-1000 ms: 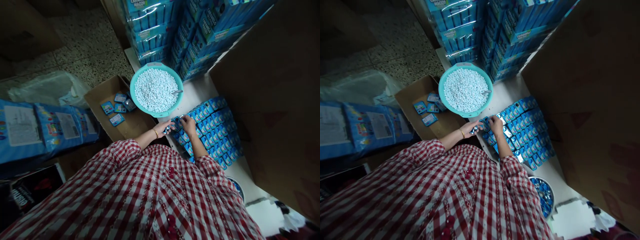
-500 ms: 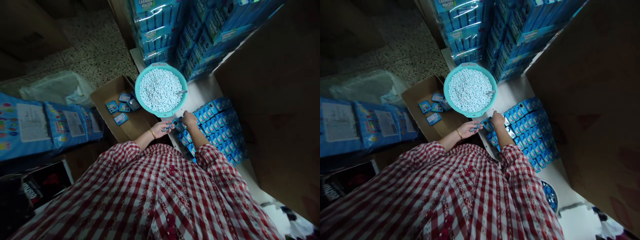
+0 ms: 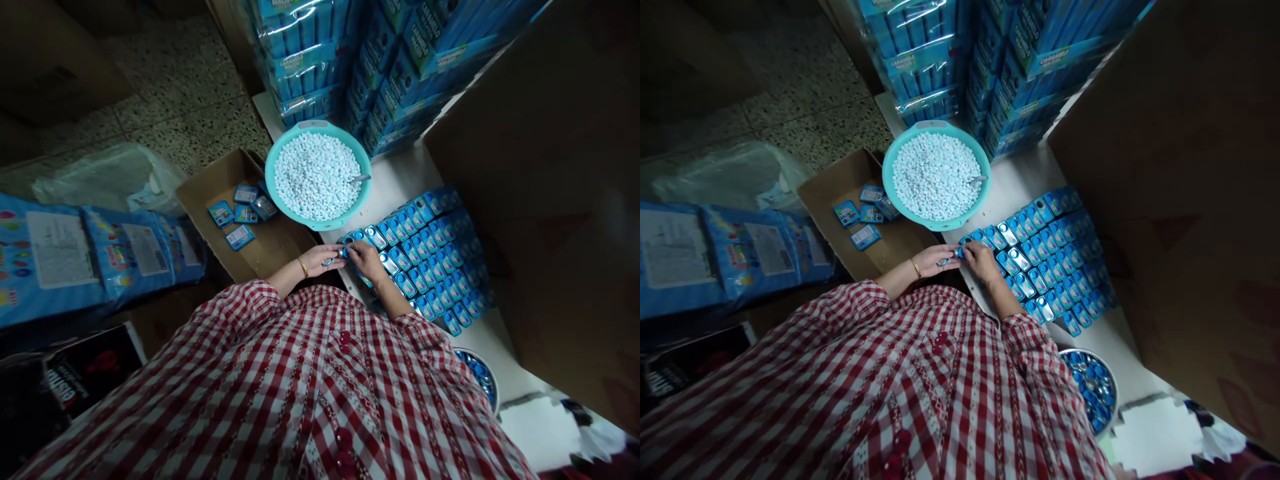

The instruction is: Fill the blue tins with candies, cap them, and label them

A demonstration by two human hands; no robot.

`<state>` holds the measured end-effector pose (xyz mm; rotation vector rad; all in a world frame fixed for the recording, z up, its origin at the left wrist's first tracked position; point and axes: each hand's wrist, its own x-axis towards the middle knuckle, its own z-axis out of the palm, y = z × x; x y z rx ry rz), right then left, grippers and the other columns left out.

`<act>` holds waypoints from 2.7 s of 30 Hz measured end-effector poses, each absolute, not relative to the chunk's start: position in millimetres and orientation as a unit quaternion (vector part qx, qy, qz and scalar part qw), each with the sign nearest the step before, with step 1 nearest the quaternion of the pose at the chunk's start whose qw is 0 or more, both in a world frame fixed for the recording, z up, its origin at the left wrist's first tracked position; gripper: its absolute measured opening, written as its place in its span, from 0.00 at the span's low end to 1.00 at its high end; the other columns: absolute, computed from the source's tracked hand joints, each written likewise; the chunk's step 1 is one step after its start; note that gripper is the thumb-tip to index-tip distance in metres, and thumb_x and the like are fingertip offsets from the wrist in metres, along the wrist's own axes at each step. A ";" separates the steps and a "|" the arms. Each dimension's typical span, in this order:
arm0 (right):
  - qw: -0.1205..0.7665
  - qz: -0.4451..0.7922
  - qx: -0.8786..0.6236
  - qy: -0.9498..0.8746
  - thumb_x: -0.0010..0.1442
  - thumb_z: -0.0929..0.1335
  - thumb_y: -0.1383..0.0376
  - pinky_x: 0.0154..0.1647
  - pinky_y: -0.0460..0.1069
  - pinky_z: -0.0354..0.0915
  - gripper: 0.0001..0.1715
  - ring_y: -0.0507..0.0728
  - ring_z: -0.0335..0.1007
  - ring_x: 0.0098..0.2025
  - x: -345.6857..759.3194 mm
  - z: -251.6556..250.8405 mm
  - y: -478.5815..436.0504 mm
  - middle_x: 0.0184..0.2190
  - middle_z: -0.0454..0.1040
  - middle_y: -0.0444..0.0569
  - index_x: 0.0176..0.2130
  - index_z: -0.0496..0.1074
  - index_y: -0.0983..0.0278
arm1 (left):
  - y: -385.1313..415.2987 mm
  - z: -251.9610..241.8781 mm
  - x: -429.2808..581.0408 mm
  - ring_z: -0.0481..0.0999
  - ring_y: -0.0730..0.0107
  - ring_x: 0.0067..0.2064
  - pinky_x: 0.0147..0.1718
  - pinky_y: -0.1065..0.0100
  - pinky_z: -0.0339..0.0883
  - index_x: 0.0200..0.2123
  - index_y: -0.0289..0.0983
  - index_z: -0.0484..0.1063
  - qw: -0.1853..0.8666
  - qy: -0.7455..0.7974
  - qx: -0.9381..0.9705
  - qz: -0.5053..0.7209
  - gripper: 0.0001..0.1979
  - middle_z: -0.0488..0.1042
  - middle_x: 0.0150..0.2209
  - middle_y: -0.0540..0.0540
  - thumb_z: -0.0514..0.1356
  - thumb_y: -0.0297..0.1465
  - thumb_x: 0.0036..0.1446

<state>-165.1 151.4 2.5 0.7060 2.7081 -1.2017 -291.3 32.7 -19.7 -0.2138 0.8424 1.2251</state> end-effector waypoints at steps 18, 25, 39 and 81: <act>0.281 -0.143 0.437 0.842 0.55 0.66 0.69 0.44 0.53 0.64 0.22 0.64 0.70 0.48 -237.3 -5.1 175.8 0.45 0.71 0.65 0.50 0.64 0.69 | 25.0 -20.9 -303.9 0.74 0.76 0.27 0.22 0.78 0.62 0.33 0.31 0.70 0.645 0.471 -0.167 0.578 0.08 0.74 0.27 0.46 0.59 0.15 0.50; 0.050 -0.297 0.427 0.853 0.61 0.62 0.63 0.47 0.52 0.64 0.14 0.58 0.69 0.46 -184.3 4.6 145.6 0.44 0.73 0.53 0.46 0.68 0.62 | 32.8 -9.6 -297.7 0.73 0.77 0.27 0.21 0.79 0.62 0.36 0.31 0.71 0.682 0.440 -0.187 0.553 0.08 0.72 0.25 0.48 0.54 0.19 0.55; -0.211 -0.242 0.539 0.779 0.65 0.56 0.61 0.59 0.63 0.58 0.26 0.62 0.58 0.60 33.8 0.6 23.2 0.57 0.65 0.56 0.60 0.61 0.58 | 78.7 17.0 -80.7 0.70 0.74 0.25 0.21 0.75 0.59 0.32 0.32 0.70 0.872 0.382 -0.121 0.282 0.17 0.70 0.24 0.47 0.55 0.42 0.58; -0.149 -0.289 0.489 0.809 0.57 0.59 0.72 0.50 0.51 0.63 0.22 0.57 0.69 0.46 -64.4 -23.9 303.1 0.43 0.75 0.51 0.47 0.72 0.63 | 124.2 8.7 -228.8 0.68 0.78 0.22 0.17 0.76 0.54 0.29 0.31 0.71 0.712 0.507 -0.108 0.473 0.03 0.70 0.25 0.47 0.58 0.26 0.53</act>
